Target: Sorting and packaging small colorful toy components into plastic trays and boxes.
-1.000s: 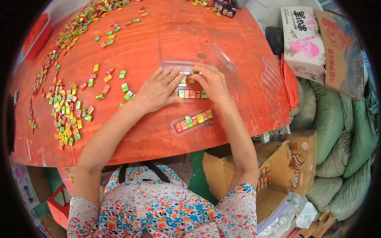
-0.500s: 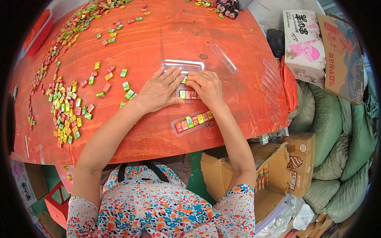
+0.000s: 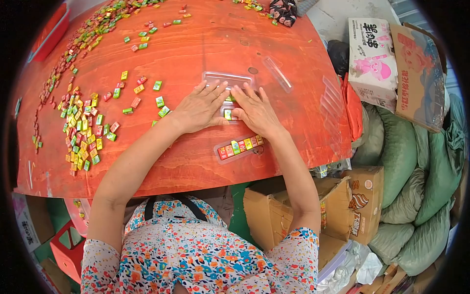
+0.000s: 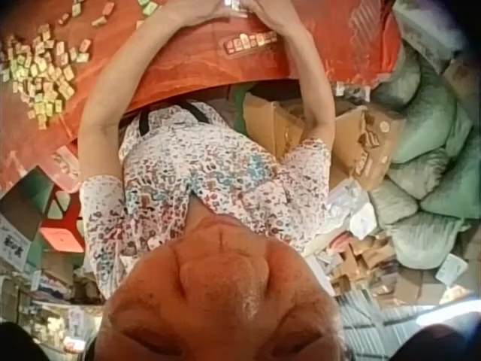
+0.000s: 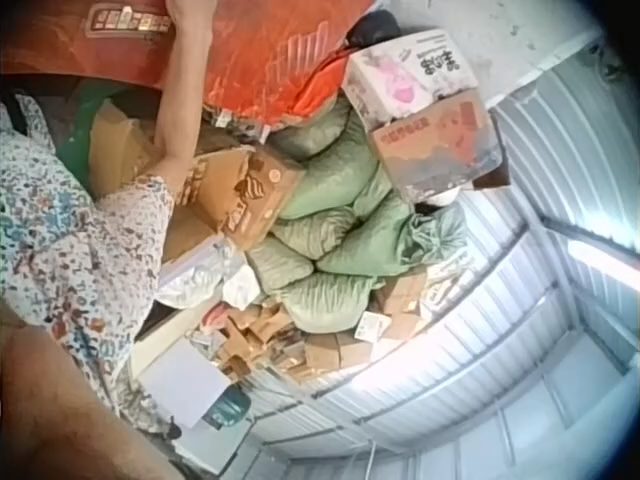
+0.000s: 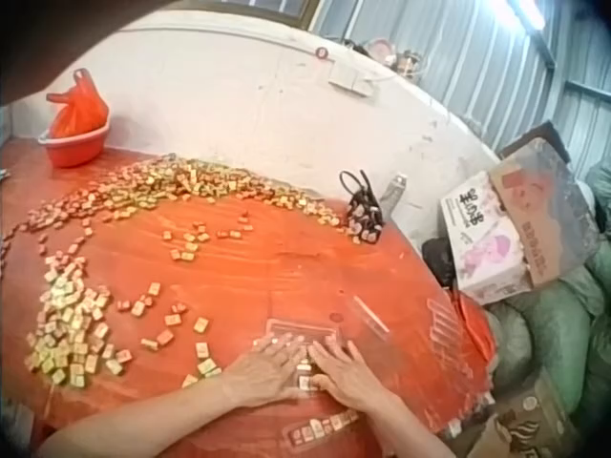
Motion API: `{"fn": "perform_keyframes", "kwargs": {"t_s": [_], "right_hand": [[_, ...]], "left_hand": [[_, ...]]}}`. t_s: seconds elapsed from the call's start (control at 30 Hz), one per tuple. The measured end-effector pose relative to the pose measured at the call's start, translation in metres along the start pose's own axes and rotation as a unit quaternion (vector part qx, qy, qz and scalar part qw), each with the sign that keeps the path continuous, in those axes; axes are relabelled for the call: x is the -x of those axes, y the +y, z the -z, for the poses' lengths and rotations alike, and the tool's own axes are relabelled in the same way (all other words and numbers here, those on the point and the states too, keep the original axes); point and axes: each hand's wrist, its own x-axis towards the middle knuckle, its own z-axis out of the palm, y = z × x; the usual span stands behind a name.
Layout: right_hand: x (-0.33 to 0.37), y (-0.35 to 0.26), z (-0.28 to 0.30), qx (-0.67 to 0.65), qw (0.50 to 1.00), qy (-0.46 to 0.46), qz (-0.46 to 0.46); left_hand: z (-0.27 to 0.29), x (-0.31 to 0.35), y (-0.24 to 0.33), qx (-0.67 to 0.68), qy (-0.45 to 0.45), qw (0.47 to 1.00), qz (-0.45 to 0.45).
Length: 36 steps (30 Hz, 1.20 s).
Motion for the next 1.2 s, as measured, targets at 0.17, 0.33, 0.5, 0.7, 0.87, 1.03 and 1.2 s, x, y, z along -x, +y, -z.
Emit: {"fn": "perform_keyframes", "kwargs": {"t_s": [0.17,0.33,0.5,0.7,0.87,1.03,1.2], "right_hand": [[-0.005,-0.009,0.000,0.044,0.997,-0.066,-0.007],[-0.013,-0.025,0.020,0.133,0.990,0.034,0.015],[-0.053,-0.095,0.007,-0.088,0.990,0.065,0.093],[-0.124,-0.168,-0.037,-0.034,0.987,0.060,0.144],[-0.134,-0.198,-0.070,0.025,0.982,-0.005,0.187],[-0.092,-0.191,-0.062,-0.152,0.951,-0.076,0.260],[-0.055,-0.163,-0.022,-0.278,0.943,0.024,0.181]], "left_hand": [[-0.002,0.007,-0.004,0.042,0.017,0.999,0.009],[0.000,0.010,0.004,0.065,0.072,0.995,0.001],[0.041,0.096,0.002,0.001,0.153,0.978,0.144],[0.057,0.204,-0.061,-0.195,0.161,0.914,0.316],[0.042,0.232,-0.051,-0.191,0.152,0.919,0.310],[0.041,0.234,-0.007,-0.068,0.144,0.950,0.268],[0.056,0.256,0.004,-0.013,0.201,0.939,0.278]]}}
